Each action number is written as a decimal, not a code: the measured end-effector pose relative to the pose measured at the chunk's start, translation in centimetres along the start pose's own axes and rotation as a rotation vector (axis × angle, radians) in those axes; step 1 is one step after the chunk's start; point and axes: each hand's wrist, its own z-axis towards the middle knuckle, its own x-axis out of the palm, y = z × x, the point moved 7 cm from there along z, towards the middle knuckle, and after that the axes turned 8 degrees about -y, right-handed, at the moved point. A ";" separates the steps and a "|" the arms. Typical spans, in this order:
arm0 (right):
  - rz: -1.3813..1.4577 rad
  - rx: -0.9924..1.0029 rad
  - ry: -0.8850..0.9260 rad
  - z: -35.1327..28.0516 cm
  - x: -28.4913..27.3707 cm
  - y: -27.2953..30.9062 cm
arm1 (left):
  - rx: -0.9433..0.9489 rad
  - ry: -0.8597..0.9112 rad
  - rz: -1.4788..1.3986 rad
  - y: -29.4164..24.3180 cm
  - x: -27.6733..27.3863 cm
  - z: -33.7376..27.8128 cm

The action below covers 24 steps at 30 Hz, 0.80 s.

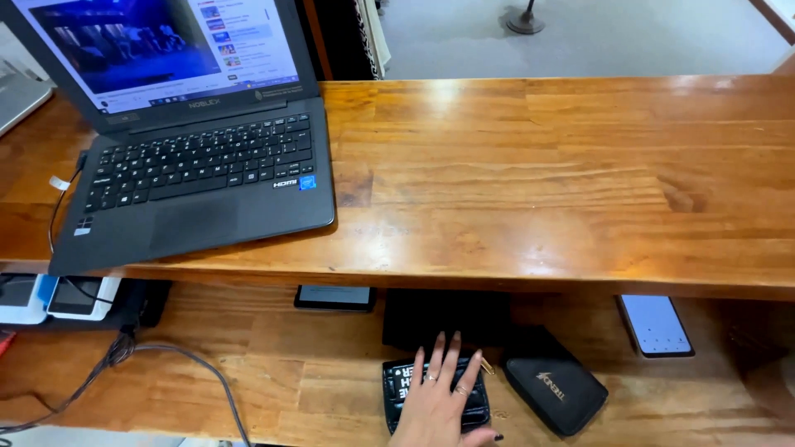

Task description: The person is unzipping, inspecting, and arranging several black wallets and pouches on a wooden desk.

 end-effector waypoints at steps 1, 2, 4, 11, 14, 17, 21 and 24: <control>-0.017 0.005 0.006 2.5 0.1 5.9 | 0.109 0.016 -0.083 0.2 -0.4 -0.1; -0.036 0.008 0.015 4.1 -0.6 12.4 | 0.213 0.036 -0.167 0.3 -1.0 -0.2; -0.116 -0.670 -0.008 2.6 -2.2 30.2 | 0.226 0.030 -0.145 1.7 -0.8 -1.5; -0.874 -0.852 0.058 -1.0 1.4 27.4 | 0.241 0.036 -0.193 2.6 0.1 -3.5; -0.907 -0.635 -0.051 -4.4 1.6 29.7 | 0.183 0.017 -0.136 0.4 1.7 -4.2; -0.941 -0.471 -0.087 -6.2 1.8 31.2 | -0.020 0.088 -0.048 -2.0 2.9 -5.1; -0.890 -0.373 0.040 -5.1 0.5 31.7 | -0.026 0.163 -0.022 -0.4 0.7 -3.6; -0.962 -0.382 0.221 -4.2 0.5 30.8 | -0.175 1.049 -0.754 -0.2 1.5 -5.0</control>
